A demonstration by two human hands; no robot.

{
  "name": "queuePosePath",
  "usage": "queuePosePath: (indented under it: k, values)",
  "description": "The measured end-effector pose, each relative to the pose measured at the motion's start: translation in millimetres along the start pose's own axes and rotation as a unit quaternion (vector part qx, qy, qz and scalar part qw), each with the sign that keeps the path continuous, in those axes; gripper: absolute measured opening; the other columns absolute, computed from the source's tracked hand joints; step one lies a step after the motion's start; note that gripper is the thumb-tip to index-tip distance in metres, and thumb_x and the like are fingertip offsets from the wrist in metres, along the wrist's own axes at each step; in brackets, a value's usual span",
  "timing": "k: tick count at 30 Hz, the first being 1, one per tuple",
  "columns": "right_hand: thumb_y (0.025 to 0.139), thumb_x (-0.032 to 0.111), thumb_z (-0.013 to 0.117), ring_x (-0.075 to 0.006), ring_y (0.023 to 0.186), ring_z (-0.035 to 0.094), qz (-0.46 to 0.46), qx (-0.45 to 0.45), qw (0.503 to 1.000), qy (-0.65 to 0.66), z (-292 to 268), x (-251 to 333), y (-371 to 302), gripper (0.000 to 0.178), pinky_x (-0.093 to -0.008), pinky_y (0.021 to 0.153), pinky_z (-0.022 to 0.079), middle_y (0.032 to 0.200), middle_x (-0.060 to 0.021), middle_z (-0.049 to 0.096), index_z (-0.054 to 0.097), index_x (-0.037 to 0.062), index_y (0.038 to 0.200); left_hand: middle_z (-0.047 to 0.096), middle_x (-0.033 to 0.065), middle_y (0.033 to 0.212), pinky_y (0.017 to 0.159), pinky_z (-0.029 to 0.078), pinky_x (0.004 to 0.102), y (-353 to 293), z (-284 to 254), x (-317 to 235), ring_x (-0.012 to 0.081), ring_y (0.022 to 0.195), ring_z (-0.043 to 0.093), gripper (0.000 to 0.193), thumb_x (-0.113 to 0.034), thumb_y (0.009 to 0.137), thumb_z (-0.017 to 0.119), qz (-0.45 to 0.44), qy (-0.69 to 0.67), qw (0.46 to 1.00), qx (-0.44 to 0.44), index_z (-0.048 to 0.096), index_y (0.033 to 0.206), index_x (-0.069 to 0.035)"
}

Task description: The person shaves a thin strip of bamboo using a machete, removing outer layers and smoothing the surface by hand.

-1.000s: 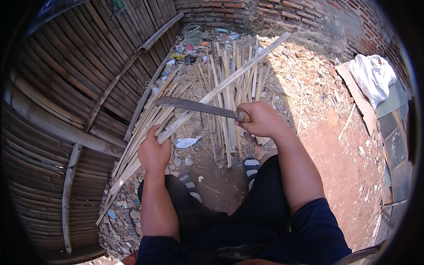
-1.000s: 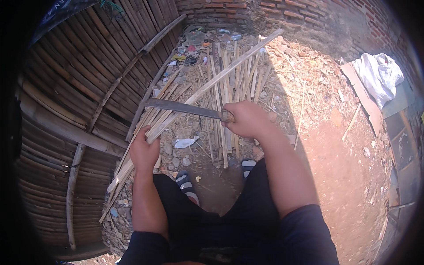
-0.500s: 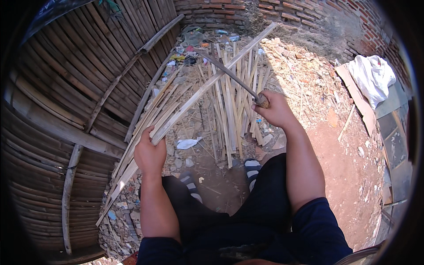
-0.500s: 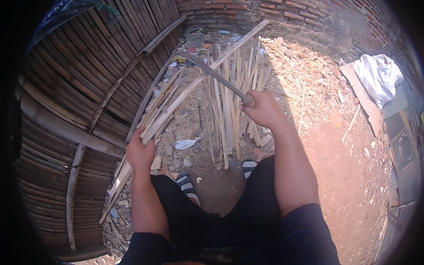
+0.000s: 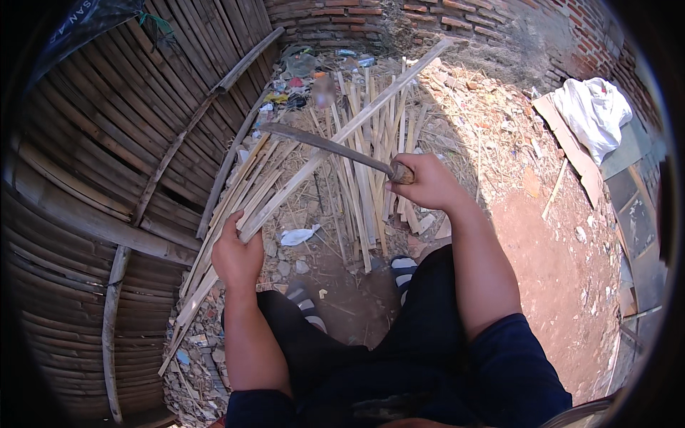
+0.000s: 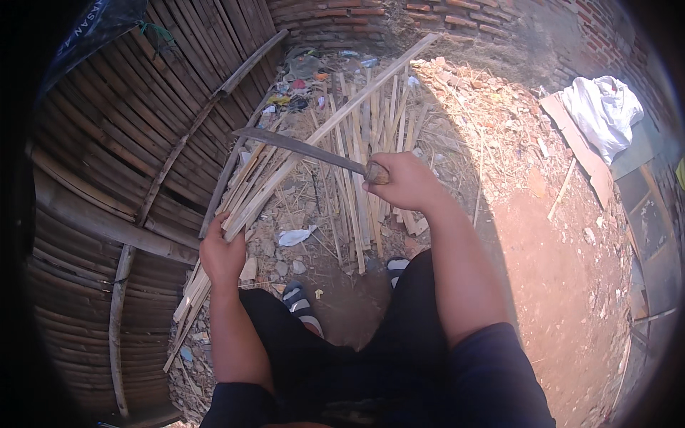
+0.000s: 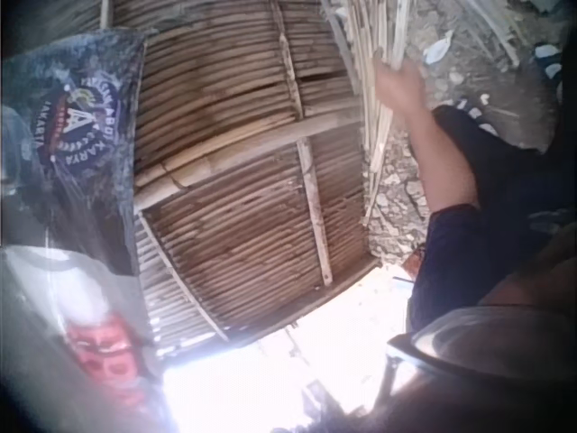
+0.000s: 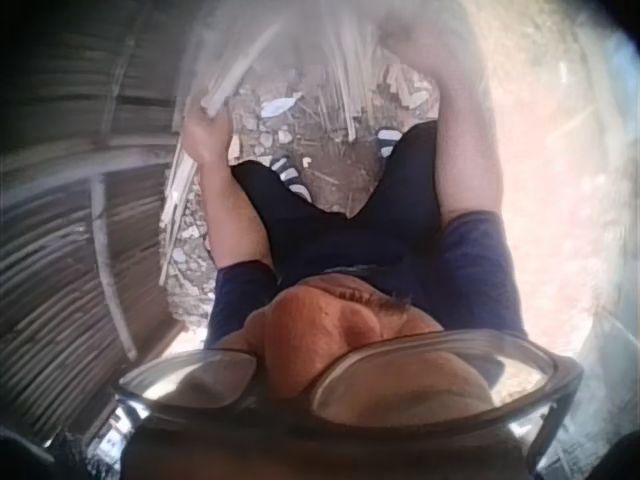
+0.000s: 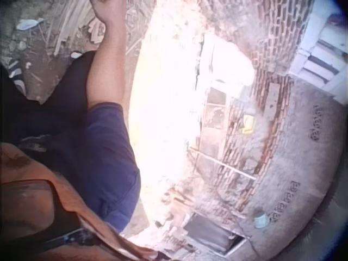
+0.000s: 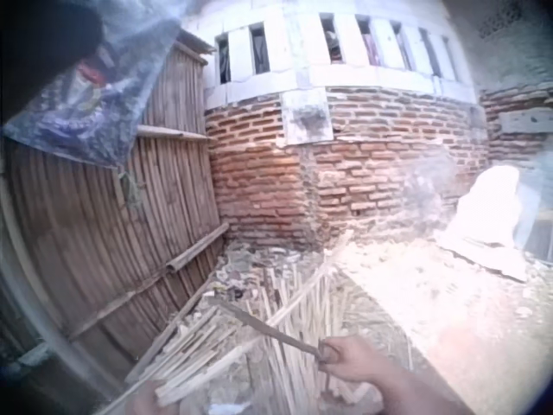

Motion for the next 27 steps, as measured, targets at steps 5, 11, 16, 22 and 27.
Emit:
queuePosePath:
  k: [5,11,16,22,27]
  values:
    - [0.088,0.034,0.081,-0.0407,0.098,0.072,0.070,-0.059,0.995,0.045,-13,-17,12,0.037,-0.0503,0.085,0.056,0.101,-0.0218,0.074,0.072,0.0055,0.110,0.075,0.0160,0.081,0.071,0.056,0.0430,5,-15,19,0.0361,0.076,0.075,0.050,-0.026,0.081,0.084,0.030,0.037,0.999,-0.025,0.074,0.127,-0.011]
    - [0.086,0.032,0.082,-0.0427,0.085,0.070,-0.056,0.014,0.998,-0.002,15,33,4,0.029,-0.0524,0.075,0.053,0.085,-0.0182,0.072,0.071,0.0083,0.098,0.076,0.0150,0.082,0.072,0.056,0.0436,8,-1,19,0.0330,0.077,0.076,0.050,-0.024,0.080,0.083,0.011,0.012,1.000,0.009,0.074,0.128,-0.011]
    - [0.086,0.035,0.082,-0.0422,0.084,0.070,-0.121,0.070,0.988,-0.068,35,58,-3,0.032,-0.0519,0.074,0.053,0.084,-0.0180,0.071,0.072,0.0091,0.100,0.076,0.0143,0.081,0.070,0.055,0.0423,3,-2,7,0.0323,0.075,0.075,0.048,-0.023,0.082,0.081,0.008,0.019,1.000,0.004,0.074,0.128,-0.010]
    - [0.088,0.036,0.081,-0.0400,0.095,0.073,0.047,-0.056,0.996,0.059,-17,-23,8,0.040,-0.0499,0.084,0.056,0.096,-0.0208,0.074,0.073,0.0044,0.111,0.075,0.0140,0.083,0.073,0.054,0.0408,4,-8,0,0.0286,0.076,0.073,0.044,-0.020,0.085,0.082,-0.001,0.018,1.000,-0.007,0.074,0.127,-0.009]
    - [0.088,0.034,0.081,-0.0407,0.094,0.072,0.034,-0.049,0.998,0.031,-19,-11,2,0.041,-0.0499,0.084,0.056,0.095,-0.0219,0.074,0.072,0.0041,0.114,0.075,0.0164,0.087,0.074,0.054,0.0414,5,0,6,0.0320,0.079,0.073,0.042,-0.018,0.084,0.081,0.009,-0.010,1.000,0.000,0.074,0.125,-0.009]
Point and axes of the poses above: each hand's wrist, its own y-axis towards the middle knuckle, its own z-axis out of the palm, x = y × z, the point moved 7 cm from there along y, towards the middle knuckle
